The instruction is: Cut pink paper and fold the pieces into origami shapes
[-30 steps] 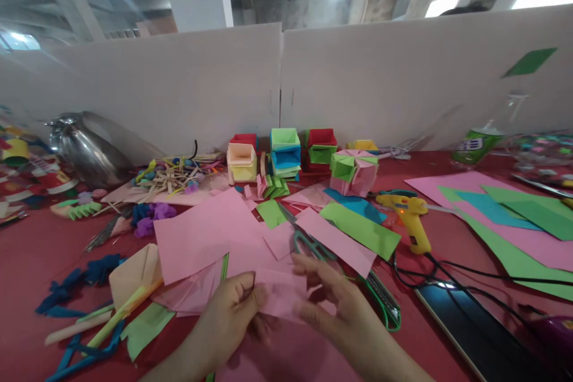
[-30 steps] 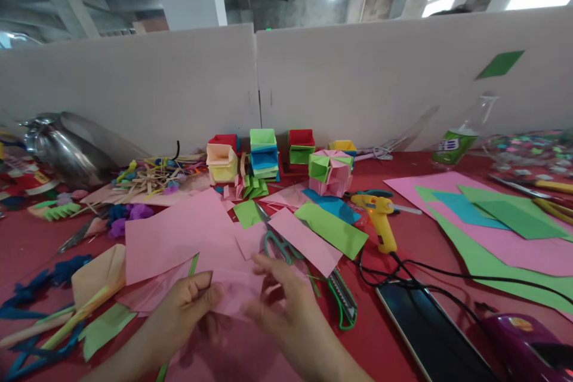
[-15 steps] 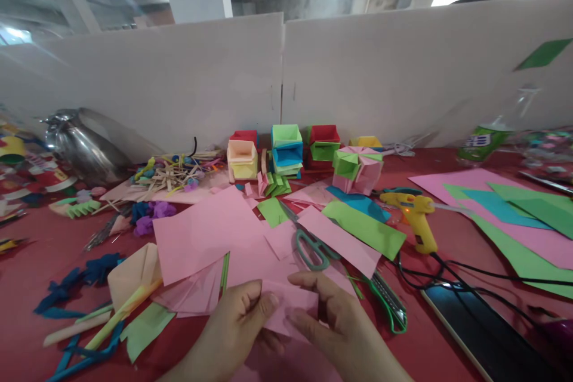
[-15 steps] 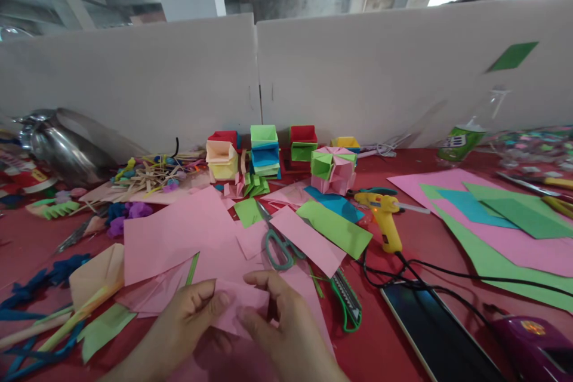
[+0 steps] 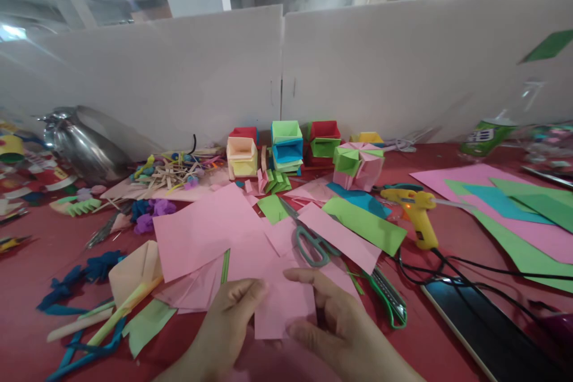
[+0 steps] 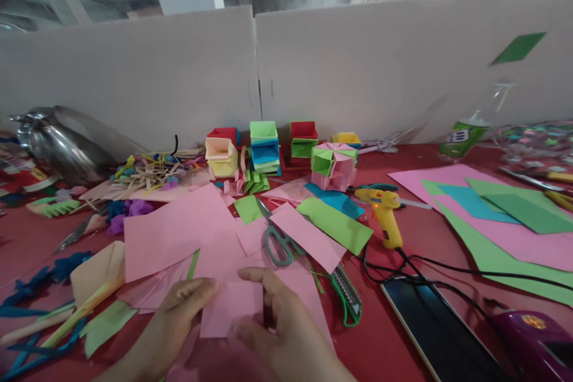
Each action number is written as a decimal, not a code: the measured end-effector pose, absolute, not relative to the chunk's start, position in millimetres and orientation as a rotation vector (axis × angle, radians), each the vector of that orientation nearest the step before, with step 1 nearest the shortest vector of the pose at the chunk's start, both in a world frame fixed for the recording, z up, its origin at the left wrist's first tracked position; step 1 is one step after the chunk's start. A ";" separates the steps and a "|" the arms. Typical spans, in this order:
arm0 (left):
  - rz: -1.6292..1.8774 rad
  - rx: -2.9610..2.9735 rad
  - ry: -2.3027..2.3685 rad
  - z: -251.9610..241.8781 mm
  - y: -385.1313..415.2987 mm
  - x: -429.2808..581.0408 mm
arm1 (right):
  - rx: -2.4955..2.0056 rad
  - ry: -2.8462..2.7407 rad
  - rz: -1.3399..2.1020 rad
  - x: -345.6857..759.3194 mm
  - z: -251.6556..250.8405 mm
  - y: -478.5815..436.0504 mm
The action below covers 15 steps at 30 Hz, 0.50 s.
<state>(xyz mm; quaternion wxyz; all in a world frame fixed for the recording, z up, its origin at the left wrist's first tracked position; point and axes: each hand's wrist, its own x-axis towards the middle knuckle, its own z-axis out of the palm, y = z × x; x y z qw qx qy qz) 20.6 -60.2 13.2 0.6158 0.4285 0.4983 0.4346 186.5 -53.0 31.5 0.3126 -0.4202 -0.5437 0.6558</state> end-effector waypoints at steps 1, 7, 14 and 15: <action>0.986 0.960 1.116 13.6 -59.7 20.9 | -1.082 -1.386 1.762 186.6 31.0 -52.4; 0.912 0.944 1.095 14.9 -58.5 22.2 | -1.122 -1.509 1.555 194.8 31.6 -46.3; 0.958 0.839 1.061 15.3 -59.8 21.2 | -1.096 -1.936 1.101 200.5 37.1 -42.2; 0.970 0.862 1.032 16.4 -60.3 20.9 | -1.092 -1.942 1.091 200.5 37.1 -42.6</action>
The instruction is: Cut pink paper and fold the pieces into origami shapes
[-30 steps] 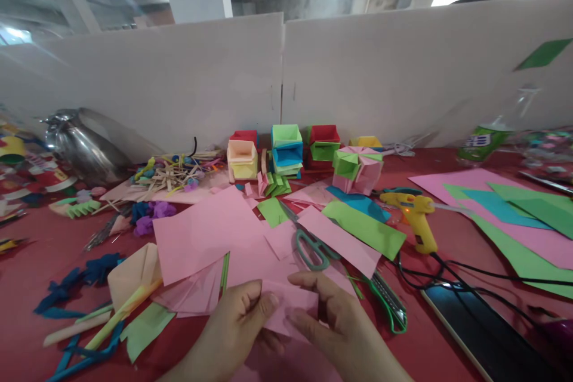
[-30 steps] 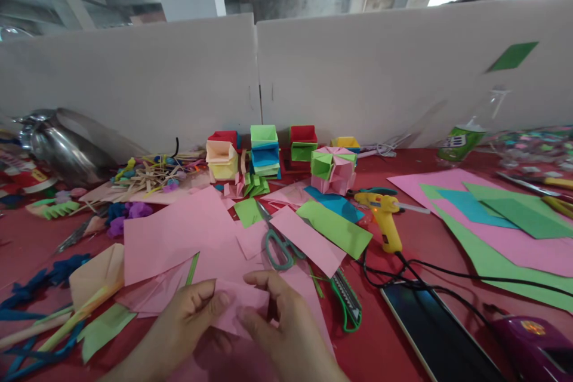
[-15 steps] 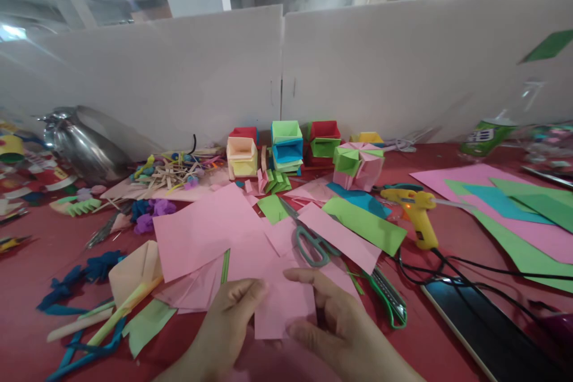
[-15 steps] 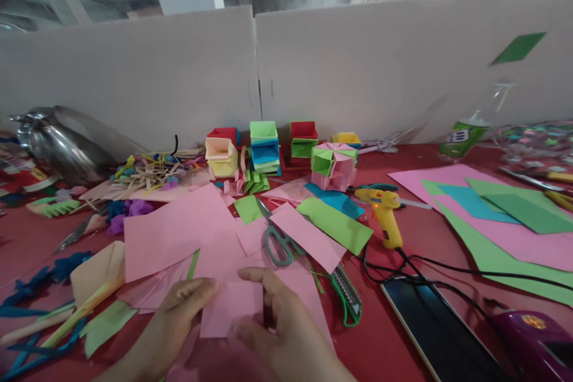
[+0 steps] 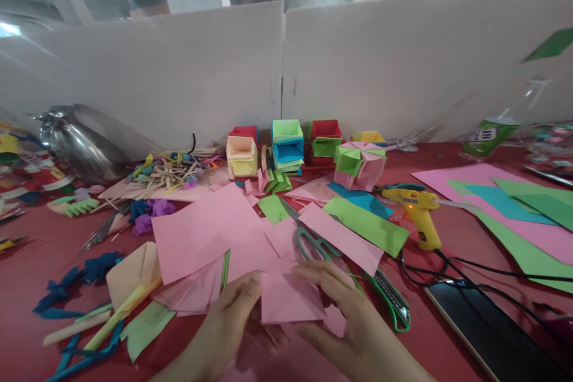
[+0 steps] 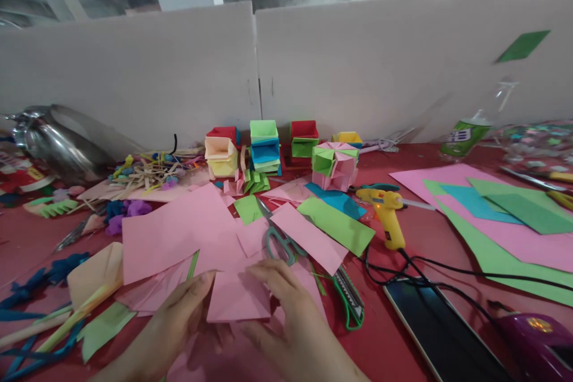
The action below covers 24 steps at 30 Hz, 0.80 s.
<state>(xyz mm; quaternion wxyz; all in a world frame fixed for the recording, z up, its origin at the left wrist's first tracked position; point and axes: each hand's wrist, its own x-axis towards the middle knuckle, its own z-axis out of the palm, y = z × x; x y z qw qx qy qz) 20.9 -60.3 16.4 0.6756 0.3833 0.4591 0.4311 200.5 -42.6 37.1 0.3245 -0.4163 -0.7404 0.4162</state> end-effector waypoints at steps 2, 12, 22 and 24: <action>0.988 0.951 0.934 18.2 -61.0 20.7 | -1.097 -1.938 1.092 200.7 37.6 -43.7; 0.919 1.002 0.754 21.8 -67.0 24.2 | -1.169 -1.775 1.305 204.9 40.9 -43.4; 0.903 1.057 0.823 20.3 -64.4 27.1 | -1.299 -1.694 1.135 202.7 35.4 -42.8; 0.906 1.062 0.784 18.5 -65.2 28.6 | -1.266 -1.655 1.210 202.3 36.3 -40.9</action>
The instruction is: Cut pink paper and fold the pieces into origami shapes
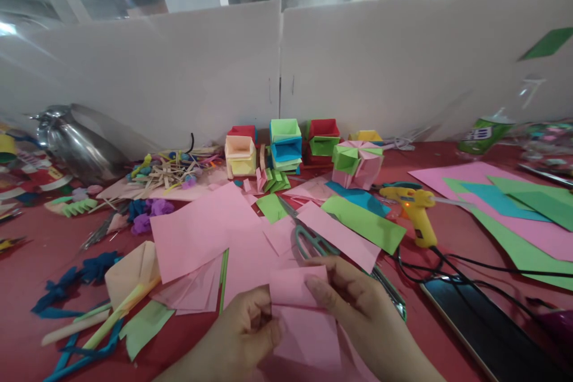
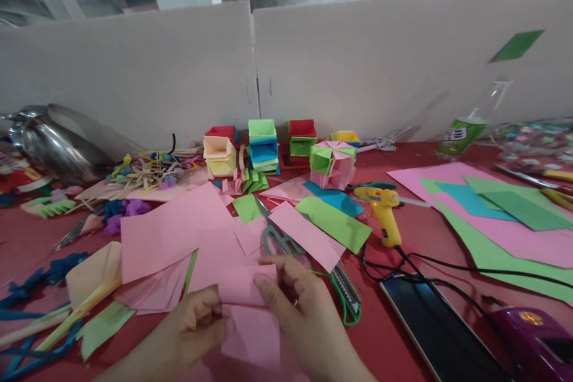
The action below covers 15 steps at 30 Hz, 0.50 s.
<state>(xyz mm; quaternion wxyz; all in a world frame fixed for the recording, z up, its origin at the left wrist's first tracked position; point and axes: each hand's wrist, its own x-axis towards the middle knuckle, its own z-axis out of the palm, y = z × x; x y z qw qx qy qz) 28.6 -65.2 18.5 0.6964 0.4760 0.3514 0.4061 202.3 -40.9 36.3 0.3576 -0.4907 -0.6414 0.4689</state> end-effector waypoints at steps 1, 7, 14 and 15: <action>0.906 1.043 0.764 17.4 -65.8 28.9 | -1.234 -1.650 1.244 202.1 36.4 -40.5; 0.946 0.879 1.050 9.4 -65.9 27.5 | -1.196 -1.759 0.852 200.9 27.1 -45.4; 1.225 0.384 1.003 27.3 -62.5 32.1 | -0.968 -2.210 0.264 202.6 25.9 -46.2; 1.245 0.361 0.993 29.0 -61.9 32.4 | -0.957 -2.262 0.266 202.4 27.4 -45.8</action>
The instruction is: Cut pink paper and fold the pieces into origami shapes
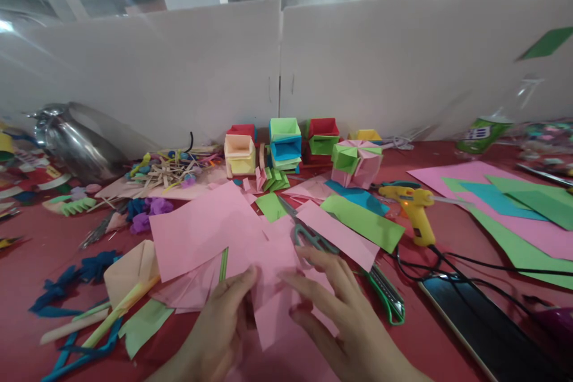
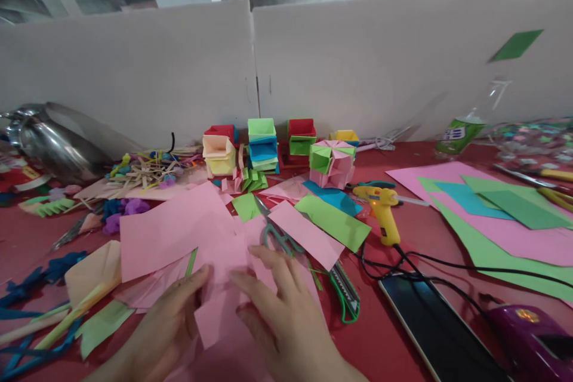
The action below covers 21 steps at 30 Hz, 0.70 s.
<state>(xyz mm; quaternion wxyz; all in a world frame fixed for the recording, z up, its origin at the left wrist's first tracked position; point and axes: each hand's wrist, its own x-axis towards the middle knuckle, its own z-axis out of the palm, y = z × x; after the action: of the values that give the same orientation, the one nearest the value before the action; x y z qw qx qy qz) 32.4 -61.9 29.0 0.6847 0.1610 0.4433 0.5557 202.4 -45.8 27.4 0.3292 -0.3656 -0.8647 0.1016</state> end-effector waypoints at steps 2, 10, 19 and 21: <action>1.244 0.347 0.956 30.0 -60.9 32.7 | -0.960 -2.285 0.312 201.9 29.4 -45.1; 1.041 0.530 0.851 27.7 -68.8 38.3 | -0.914 -2.111 0.463 204.5 30.9 -47.4; 1.020 0.670 1.390 18.5 -67.0 26.2 | -0.953 -2.064 0.771 203.4 37.5 -49.6; 1.013 0.707 1.387 19.0 -68.2 26.9 | -1.027 -1.940 0.872 201.3 33.9 -48.8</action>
<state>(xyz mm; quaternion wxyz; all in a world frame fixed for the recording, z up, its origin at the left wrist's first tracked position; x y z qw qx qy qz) 26.9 -68.2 19.0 0.5990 0.3046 0.5981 0.4366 201.3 -48.8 33.9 0.3802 -0.4021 -0.7597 0.3415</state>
